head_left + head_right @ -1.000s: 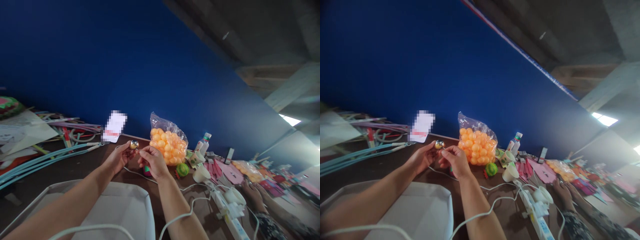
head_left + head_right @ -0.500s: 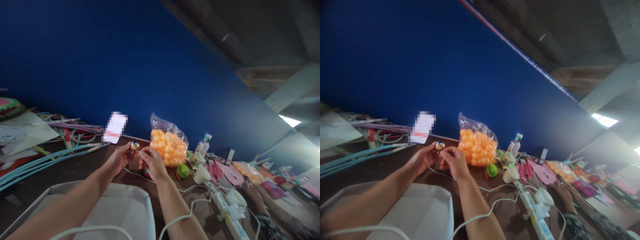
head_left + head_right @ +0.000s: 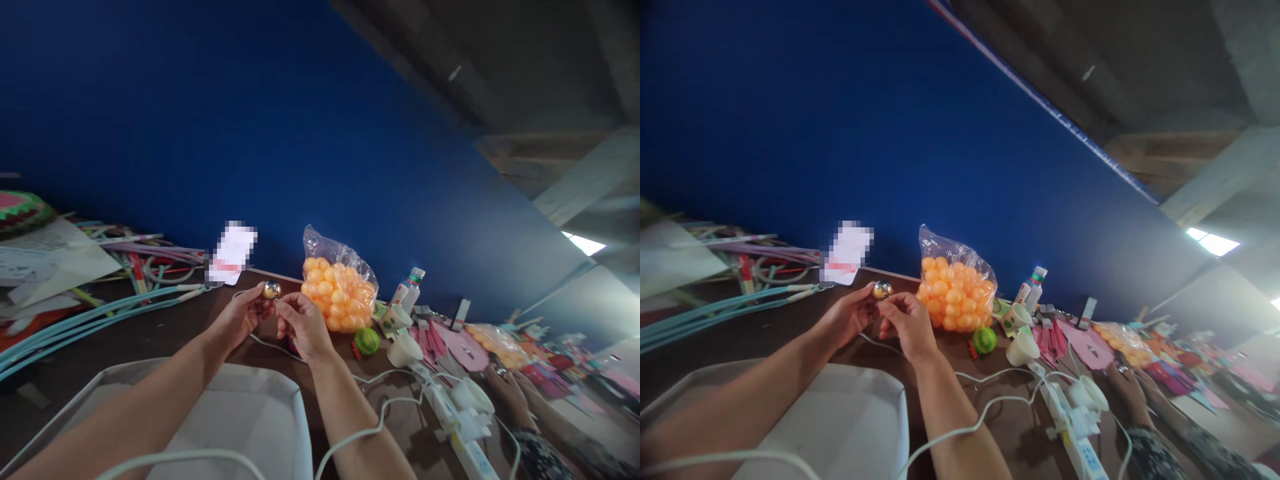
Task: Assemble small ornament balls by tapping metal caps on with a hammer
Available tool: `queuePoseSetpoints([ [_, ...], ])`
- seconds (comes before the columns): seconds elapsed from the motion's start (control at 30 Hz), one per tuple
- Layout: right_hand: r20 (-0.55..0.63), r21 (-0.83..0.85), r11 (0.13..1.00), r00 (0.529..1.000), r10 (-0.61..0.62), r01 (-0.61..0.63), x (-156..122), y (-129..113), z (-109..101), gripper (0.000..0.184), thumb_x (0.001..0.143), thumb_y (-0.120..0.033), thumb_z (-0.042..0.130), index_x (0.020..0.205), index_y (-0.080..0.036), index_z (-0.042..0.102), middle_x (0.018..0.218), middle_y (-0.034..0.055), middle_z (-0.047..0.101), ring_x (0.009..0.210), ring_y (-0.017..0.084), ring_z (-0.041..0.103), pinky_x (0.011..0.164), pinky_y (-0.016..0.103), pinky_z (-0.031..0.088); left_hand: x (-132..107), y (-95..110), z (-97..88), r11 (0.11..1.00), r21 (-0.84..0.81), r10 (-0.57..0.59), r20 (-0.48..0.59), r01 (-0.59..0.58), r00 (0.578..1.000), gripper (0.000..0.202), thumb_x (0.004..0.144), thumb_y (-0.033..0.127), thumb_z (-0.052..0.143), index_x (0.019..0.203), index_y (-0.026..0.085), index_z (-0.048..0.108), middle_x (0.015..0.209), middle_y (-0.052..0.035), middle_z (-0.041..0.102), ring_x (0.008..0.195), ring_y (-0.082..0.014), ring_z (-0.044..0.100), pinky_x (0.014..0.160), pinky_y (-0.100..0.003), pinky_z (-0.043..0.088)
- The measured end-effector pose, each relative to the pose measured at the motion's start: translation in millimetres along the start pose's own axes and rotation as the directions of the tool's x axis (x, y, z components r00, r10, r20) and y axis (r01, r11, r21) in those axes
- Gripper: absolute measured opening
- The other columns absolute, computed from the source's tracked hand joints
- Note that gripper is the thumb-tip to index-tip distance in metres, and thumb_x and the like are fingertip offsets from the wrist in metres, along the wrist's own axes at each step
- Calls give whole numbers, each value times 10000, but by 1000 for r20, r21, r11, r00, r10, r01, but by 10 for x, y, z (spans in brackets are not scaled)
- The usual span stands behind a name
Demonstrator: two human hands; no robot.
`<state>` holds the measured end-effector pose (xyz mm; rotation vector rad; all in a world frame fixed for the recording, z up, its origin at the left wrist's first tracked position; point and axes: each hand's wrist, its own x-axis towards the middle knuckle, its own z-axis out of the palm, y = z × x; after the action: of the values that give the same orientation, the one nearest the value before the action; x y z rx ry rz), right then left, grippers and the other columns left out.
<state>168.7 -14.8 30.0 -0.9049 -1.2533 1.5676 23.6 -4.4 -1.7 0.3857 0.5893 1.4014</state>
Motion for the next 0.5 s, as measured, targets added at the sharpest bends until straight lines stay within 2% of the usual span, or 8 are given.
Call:
queuePoseSetpoints([
  [0.17, 1, -10, 1000, 1000, 20, -20, -3, 12, 17, 357, 655, -409, 863, 790, -182, 623, 516, -56, 582, 425, 72, 503, 406, 168, 459, -12, 6, 14, 1000, -5, 6, 2, -6, 1000, 158, 904, 181, 615, 837, 100, 733, 712, -96, 731, 610, -151, 680, 584, -234, 548],
  [0.33, 9, -9, 1000, 1000, 21, -21, -14, 5, 46, 323, 665, -385, 852, 804, -174, 650, 533, -47, 600, 442, 68, 515, 433, 167, 481, -26, 19, 35, 1000, -10, 5, -6, -5, 1000, 181, 918, 154, 579, 821, 103, 723, 726, -100, 738, 594, -149, 665, 576, -242, 542],
  [0.5, -20, 25, 1000, 1000, 3, -2, 1, 5, 79, 330, 654, -370, 837, 860, -174, 669, 676, -16, 674, 488, 70, 552, 427, 169, 489, -42, 24, 52, 1000, 2, -5, 1, 5, 1000, 245, 954, 146, 513, 851, 74, 723, 745, -113, 740, 580, -142, 659, 581, -240, 542],
])
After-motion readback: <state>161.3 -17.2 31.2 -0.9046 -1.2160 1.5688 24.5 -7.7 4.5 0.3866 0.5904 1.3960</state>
